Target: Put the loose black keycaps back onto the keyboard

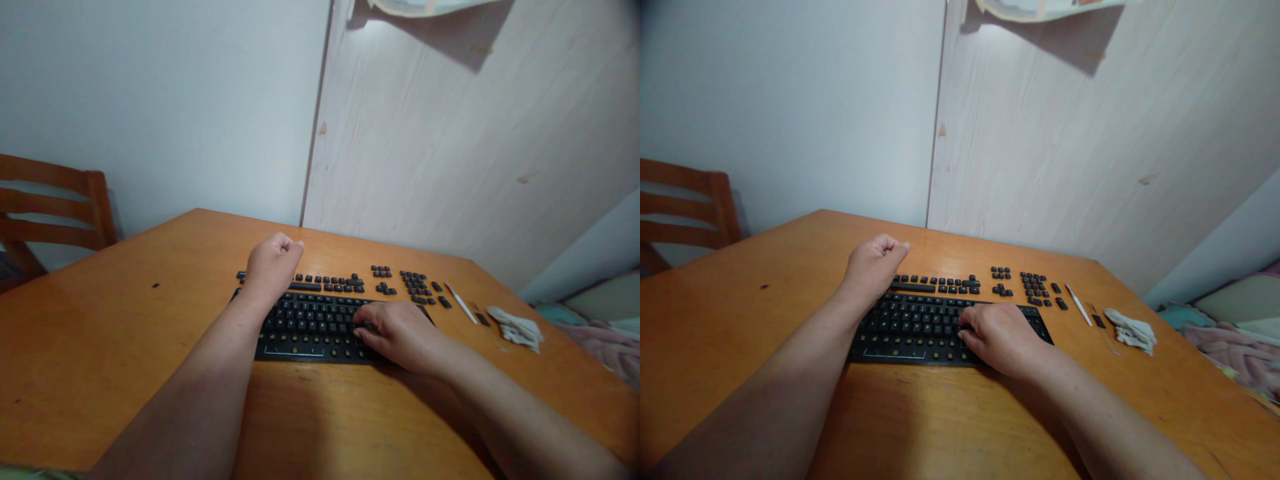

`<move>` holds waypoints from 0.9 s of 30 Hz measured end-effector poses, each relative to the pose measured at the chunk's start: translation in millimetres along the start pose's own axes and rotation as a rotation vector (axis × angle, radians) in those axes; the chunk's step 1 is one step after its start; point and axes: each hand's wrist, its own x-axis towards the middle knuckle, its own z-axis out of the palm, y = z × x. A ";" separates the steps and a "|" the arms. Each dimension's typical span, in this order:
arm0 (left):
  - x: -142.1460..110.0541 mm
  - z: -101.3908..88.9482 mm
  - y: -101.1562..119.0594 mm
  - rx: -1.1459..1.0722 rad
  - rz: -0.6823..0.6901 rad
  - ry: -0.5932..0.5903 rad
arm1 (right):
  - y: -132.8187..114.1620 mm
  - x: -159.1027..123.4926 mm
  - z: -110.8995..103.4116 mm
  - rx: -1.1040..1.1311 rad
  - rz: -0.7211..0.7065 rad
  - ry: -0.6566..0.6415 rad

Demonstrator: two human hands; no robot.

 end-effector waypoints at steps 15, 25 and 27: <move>-1.5 -0.7 2.5 0.004 0.003 -0.003 | -11.0 -2.0 1.5 -0.084 -0.019 -0.001; -2.3 -1.1 3.0 0.010 -0.007 -0.007 | -28.7 -8.4 2.7 -0.226 -0.008 0.030; -2.2 -1.3 3.7 0.013 -0.012 -0.009 | -33.8 -10.6 6.8 -0.280 0.007 0.018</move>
